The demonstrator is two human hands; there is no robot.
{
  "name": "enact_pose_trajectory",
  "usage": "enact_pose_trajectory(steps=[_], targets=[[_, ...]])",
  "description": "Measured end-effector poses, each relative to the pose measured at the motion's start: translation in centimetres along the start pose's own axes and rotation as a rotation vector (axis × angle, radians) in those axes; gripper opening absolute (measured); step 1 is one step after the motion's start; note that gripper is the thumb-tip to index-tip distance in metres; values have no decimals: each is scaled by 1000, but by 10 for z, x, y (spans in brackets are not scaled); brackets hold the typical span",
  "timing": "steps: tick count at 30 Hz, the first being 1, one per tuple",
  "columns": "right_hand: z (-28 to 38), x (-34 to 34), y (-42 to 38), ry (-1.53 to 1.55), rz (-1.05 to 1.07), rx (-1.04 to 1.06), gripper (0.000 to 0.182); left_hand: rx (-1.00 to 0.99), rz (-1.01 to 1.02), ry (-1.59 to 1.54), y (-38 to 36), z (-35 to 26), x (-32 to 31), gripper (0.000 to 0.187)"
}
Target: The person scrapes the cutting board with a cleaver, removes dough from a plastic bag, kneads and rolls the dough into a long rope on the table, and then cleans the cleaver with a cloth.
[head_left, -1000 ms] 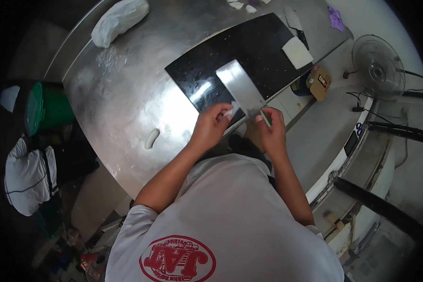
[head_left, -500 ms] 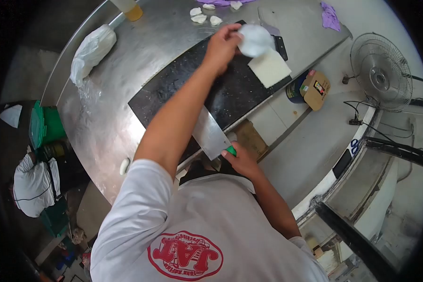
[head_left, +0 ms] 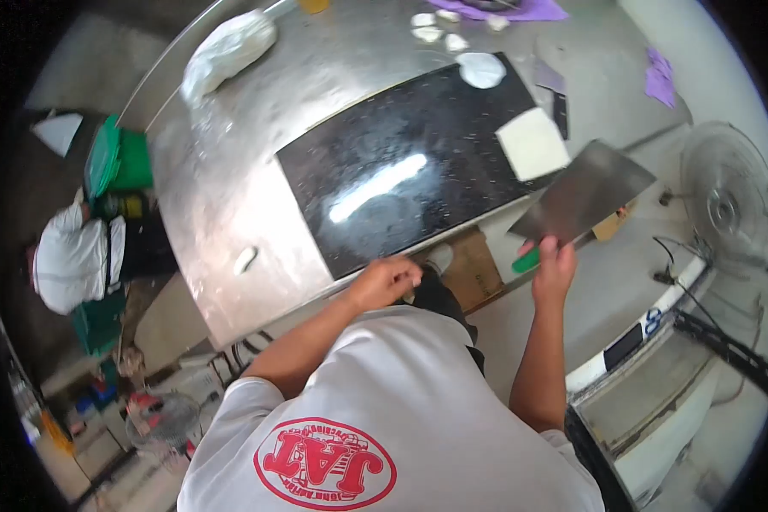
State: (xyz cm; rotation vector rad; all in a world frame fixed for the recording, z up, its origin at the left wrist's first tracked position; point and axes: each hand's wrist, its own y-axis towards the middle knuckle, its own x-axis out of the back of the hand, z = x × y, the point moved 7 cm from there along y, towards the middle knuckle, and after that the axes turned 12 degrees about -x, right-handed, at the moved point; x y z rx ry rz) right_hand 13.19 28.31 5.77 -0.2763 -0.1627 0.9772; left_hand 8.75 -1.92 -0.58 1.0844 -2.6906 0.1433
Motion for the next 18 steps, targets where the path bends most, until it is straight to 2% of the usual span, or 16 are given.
enact_pose_trajectory(steps=[2,4,7,8,9,12,13,15,17,18], targets=[[-30,-11,44,39,29,-11,29,273,-6,85,-46,7,13,31],[-95,-16,70,227,-45,-625,24,281,-250,124,-89,18,45,44],[-101,-32,59,350,10,-647,20,181,-629,276,-146,17,119,38],[-101,-41,46,340,30,-648,20,181,-728,391,-167,16,146,24],[-94,-50,29,339,64,-603,17,209,-909,379,-191,29,168,18],[-86,-85,-25,238,127,-533,15,283,-1130,854,-233,32,223,23],[-85,-100,-50,144,152,-529,15,295,-1132,832,-242,41,234,23],[-87,-144,-98,-42,280,-565,14,238,-921,783,-240,60,250,26],[-87,-195,-141,-290,319,-431,13,194,-916,705,-237,70,263,26],[-79,-221,-155,-634,380,-201,14,155,-900,650,-233,70,264,26]])
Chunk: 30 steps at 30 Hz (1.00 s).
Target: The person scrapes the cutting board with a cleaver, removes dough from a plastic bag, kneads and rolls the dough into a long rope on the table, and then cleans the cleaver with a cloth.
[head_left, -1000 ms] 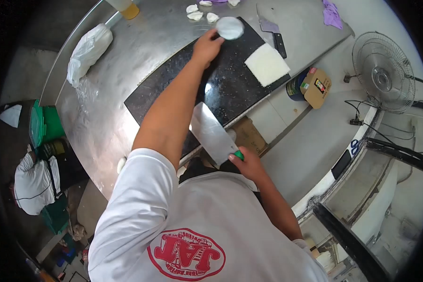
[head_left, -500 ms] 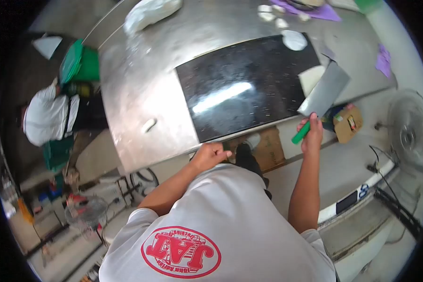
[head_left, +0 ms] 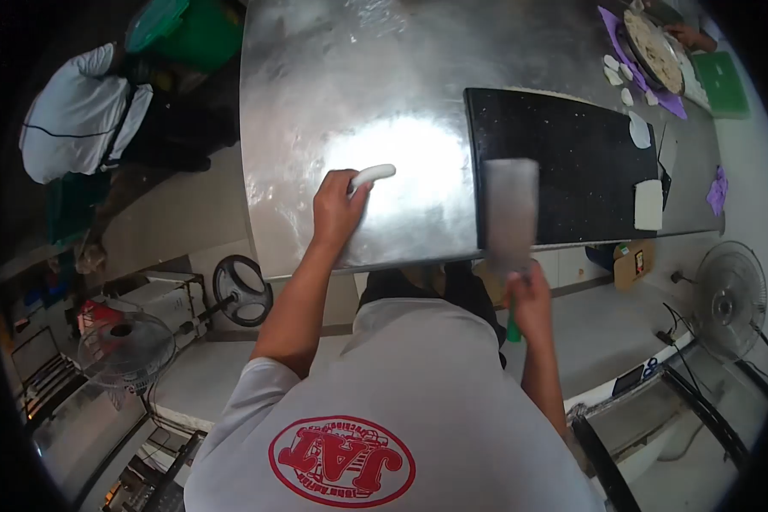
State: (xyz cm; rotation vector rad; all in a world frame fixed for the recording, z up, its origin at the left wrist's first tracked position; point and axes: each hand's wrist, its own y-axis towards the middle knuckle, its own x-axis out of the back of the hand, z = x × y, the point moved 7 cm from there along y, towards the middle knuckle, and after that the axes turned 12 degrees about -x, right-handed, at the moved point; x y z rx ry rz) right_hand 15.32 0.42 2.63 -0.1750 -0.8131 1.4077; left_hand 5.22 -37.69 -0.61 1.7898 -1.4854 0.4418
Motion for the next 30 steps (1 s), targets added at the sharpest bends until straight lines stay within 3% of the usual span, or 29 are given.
enact_pose_trajectory(steps=[1,3,6,10,13,15,16,17,18,20,22,23,24,25,26,27,28,30], targets=[[21,-25,-7,-375,-33,158,17,-61,-20,25,6,-5,2,24],[78,-72,-27,-662,-25,345,17,-77,-7,-18,8,-7,-1,22],[110,-122,-34,-965,66,343,18,-110,17,-15,11,-1,-4,18],[108,-155,-15,-1021,168,357,19,-150,92,3,4,-2,-6,17],[105,-152,-3,-946,158,334,18,-95,108,-26,14,-3,0,24],[94,-137,0,-823,222,287,18,45,83,-193,22,-4,8,23],[84,-121,-3,-803,184,259,18,-23,42,-191,26,8,5,19],[73,-107,-9,-699,195,252,18,-99,190,-74,32,26,-4,20],[59,-95,-15,-599,210,255,18,-48,99,-60,42,14,5,26],[27,-60,-29,-462,110,276,20,-15,130,55,61,-20,6,33],[-1,-19,-42,-326,38,182,21,-121,193,65,70,-58,-15,36],[-15,-3,-52,-304,27,183,21,-396,304,195,65,-86,-47,31],[-32,22,-58,-231,-79,149,22,-482,430,110,59,-118,-74,31],[-48,48,-61,-160,-179,109,22,-559,560,24,48,-154,-101,31],[-59,68,-64,-144,-177,95,22,-535,893,148,37,-178,-140,28],[-67,96,-69,-55,-227,51,22,-868,705,311,13,-195,-161,48],[-69,120,-74,36,-277,9,23,-867,843,360,6,-207,-185,66],[-53,170,-81,220,-386,81,28,-816,918,367,18,-236,-213,71]])
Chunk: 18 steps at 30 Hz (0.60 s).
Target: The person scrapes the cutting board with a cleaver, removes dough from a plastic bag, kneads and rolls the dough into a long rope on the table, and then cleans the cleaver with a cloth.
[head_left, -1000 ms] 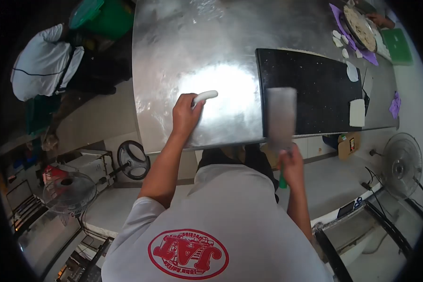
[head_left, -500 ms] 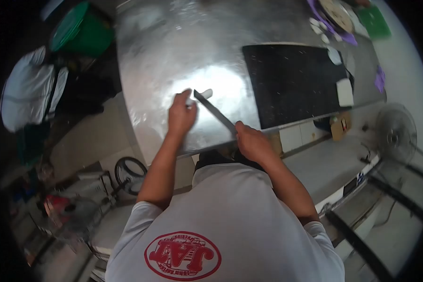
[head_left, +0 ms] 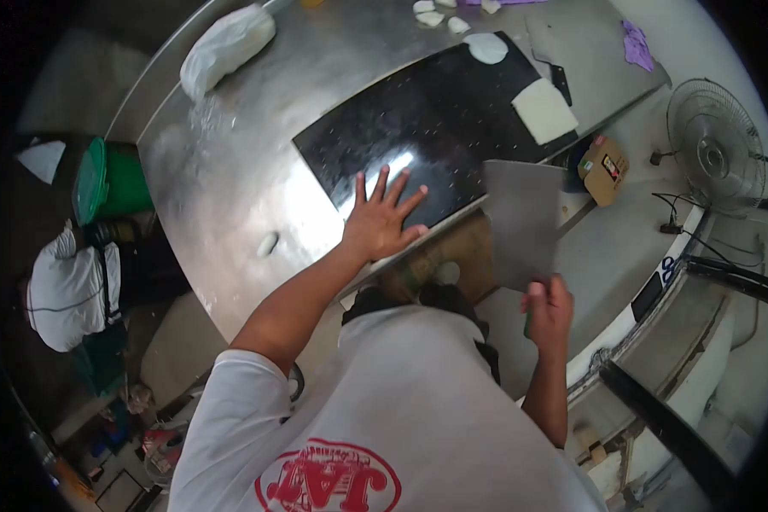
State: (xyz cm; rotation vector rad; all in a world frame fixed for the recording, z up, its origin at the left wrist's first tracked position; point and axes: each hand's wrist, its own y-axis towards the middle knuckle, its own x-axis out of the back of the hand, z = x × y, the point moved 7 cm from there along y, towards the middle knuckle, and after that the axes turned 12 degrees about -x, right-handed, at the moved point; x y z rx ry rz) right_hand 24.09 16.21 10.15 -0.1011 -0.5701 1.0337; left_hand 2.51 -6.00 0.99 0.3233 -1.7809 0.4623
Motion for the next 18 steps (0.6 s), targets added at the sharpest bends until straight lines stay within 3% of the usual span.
enact_pose_trajectory(steps=[2,4,6,8,10,11,12,14,16,18], targets=[[8,33,29,111,-185,80,29,-65,13,21,27,-9,0,74],[25,40,82,382,-271,47,29,-135,19,43,53,-10,1,77],[2,33,165,397,-302,100,30,-160,11,33,66,-15,3,77],[-48,3,232,576,-136,-317,27,-171,33,47,71,-22,2,77],[-59,-2,243,593,-133,-435,26,-145,10,49,79,-14,4,76],[-71,-8,242,595,-119,-563,25,-148,-13,14,78,-14,4,75],[-69,-13,232,607,-133,-566,25,-166,-8,18,79,-12,6,75],[-55,-20,191,346,-163,-561,21,-138,44,-19,80,-10,3,74],[-34,-42,135,17,14,-559,20,-118,-27,-138,79,-7,10,74],[-43,-94,88,-75,286,-382,29,-309,-45,-46,78,-20,31,73]])
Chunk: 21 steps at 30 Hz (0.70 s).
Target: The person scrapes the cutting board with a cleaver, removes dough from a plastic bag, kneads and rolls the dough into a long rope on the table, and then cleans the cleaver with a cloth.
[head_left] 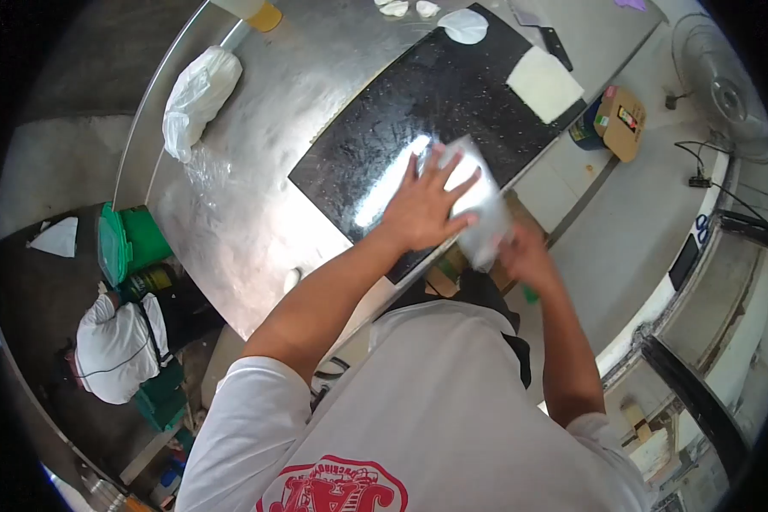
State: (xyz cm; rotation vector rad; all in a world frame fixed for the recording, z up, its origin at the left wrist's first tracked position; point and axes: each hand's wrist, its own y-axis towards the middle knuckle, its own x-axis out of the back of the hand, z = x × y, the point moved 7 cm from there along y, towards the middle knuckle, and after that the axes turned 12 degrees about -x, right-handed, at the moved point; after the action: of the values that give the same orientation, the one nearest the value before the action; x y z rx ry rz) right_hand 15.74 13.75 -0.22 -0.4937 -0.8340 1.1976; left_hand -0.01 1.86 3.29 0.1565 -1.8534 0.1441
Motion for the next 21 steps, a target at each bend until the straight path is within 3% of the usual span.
enact_pose_trajectory(steps=[1,2,5,9,11,14,15,17,18,20,21], targets=[[-14,-33,-9,-78,106,89,34,-182,7,-43,-8,-4,-16,71],[-29,-63,-8,-174,189,165,38,-205,76,-17,-21,-5,-34,69],[-45,-81,17,-317,87,77,42,-303,127,-35,-7,-2,-32,72],[15,-31,44,-280,198,52,42,-311,42,41,30,21,-26,75],[10,-27,59,-204,309,-138,45,-276,-49,77,48,36,-18,76],[27,-32,9,-99,256,-68,47,-301,4,50,41,20,-15,77],[13,-48,-5,-77,367,-93,54,-401,122,-19,21,3,-20,77],[-50,-84,-15,-244,-116,307,62,-627,187,-106,-22,-25,-45,78],[-34,-79,-12,-243,-112,296,62,-718,216,-148,-28,-31,-57,78],[-17,-69,-21,-190,-49,-136,71,-694,199,-101,0,-18,-42,77],[-18,-65,-9,-225,-95,-55,68,-671,184,-41,6,-15,-36,75]])
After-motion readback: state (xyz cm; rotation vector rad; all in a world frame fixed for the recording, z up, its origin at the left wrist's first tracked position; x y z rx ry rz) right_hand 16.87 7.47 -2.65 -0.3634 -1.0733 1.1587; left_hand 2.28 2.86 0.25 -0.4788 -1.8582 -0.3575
